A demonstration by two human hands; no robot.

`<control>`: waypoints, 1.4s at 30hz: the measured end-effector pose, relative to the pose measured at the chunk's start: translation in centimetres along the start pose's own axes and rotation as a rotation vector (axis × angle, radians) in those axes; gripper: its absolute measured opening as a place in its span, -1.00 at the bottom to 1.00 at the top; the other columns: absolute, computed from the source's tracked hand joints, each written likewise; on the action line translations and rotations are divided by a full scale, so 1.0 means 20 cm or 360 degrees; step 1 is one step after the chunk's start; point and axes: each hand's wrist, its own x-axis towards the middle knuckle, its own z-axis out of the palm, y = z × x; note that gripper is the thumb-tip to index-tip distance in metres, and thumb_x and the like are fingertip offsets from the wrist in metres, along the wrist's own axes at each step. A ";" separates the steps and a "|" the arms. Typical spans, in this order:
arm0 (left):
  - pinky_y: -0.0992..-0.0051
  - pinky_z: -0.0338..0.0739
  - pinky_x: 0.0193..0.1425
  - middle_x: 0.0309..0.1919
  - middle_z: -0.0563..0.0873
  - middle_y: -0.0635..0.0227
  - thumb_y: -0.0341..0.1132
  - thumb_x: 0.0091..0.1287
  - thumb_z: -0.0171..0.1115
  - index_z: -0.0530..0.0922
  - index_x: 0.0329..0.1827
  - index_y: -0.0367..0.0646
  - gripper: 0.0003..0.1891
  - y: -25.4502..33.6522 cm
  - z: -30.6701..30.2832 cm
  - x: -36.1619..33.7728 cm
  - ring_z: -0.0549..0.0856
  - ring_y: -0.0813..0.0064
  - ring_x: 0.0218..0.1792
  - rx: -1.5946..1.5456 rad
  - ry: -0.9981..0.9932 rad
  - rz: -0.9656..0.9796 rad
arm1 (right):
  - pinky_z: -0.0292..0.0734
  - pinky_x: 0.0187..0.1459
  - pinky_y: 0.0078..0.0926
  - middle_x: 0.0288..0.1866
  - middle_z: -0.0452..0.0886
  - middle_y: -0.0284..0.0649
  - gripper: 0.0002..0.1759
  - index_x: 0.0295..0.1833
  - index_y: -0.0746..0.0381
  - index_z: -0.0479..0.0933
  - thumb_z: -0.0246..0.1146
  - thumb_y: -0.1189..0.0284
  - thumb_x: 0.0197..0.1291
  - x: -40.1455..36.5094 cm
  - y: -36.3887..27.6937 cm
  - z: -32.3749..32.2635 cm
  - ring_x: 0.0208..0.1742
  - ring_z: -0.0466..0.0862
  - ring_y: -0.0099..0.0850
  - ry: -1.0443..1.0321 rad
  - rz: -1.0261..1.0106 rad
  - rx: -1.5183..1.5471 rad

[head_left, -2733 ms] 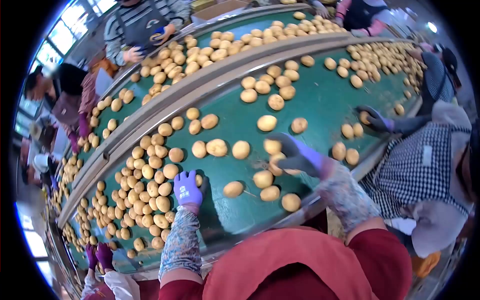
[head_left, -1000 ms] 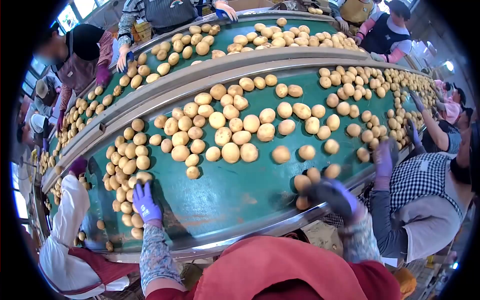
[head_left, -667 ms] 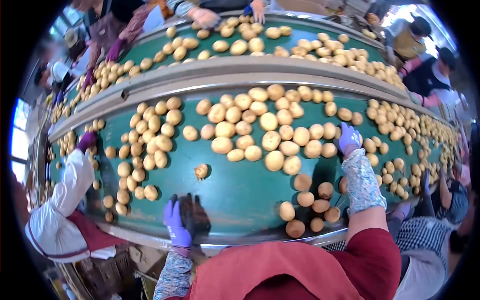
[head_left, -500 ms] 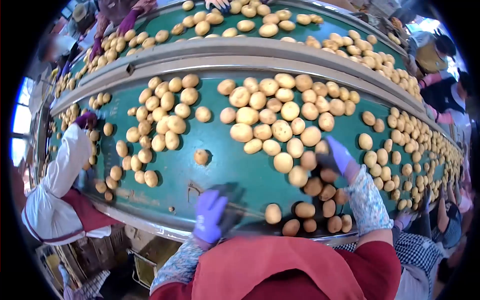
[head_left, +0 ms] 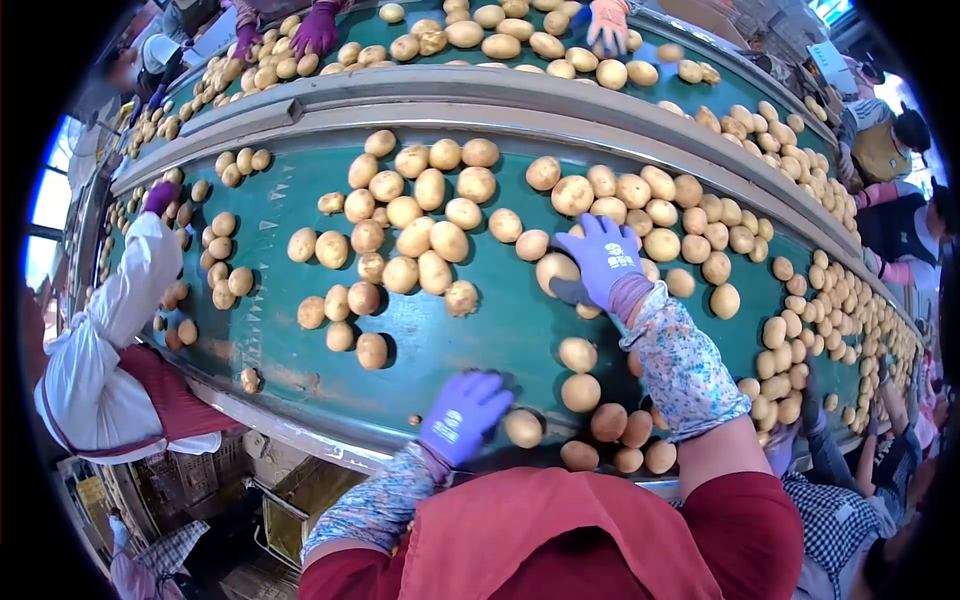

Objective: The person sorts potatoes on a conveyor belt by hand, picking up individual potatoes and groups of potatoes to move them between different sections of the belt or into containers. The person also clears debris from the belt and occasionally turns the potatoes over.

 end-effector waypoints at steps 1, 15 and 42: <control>0.06 0.43 0.31 0.15 0.59 0.16 -0.42 0.11 0.23 0.57 0.18 -0.05 -0.52 -0.09 -0.08 -0.02 0.57 0.03 0.18 0.0081 0.0044 -0.0072 | 0.44 0.12 0.11 0.22 0.47 -0.19 -0.54 0.16 -0.14 0.62 0.38 0.15 0.08 0.03 -0.06 -0.01 0.35 0.41 -0.04 -0.0149 -0.0024 -0.0041; 0.05 0.41 0.38 0.30 0.54 -0.08 -0.38 0.35 0.27 0.47 0.37 -0.30 -0.49 -0.93 -0.70 -0.39 0.51 -0.15 0.28 0.0620 0.1143 -0.0739 | 0.59 -0.06 -0.25 -0.04 0.66 -0.14 -0.53 0.18 0.19 0.52 0.33 0.21 0.23 0.48 0.16 -0.17 0.00 0.67 -0.22 0.0377 0.0541 0.1632; -0.05 0.41 0.29 0.11 0.61 0.30 -0.29 0.09 0.34 0.61 0.15 0.09 -0.53 -1.04 -0.58 -0.61 0.57 0.15 0.19 -0.0011 0.0066 0.0229 | 0.59 0.04 -0.05 0.17 0.55 -0.08 -0.49 0.26 0.01 0.54 0.34 0.34 0.15 0.76 -1.21 0.17 0.05 0.64 -0.02 0.0001 -0.0214 0.0256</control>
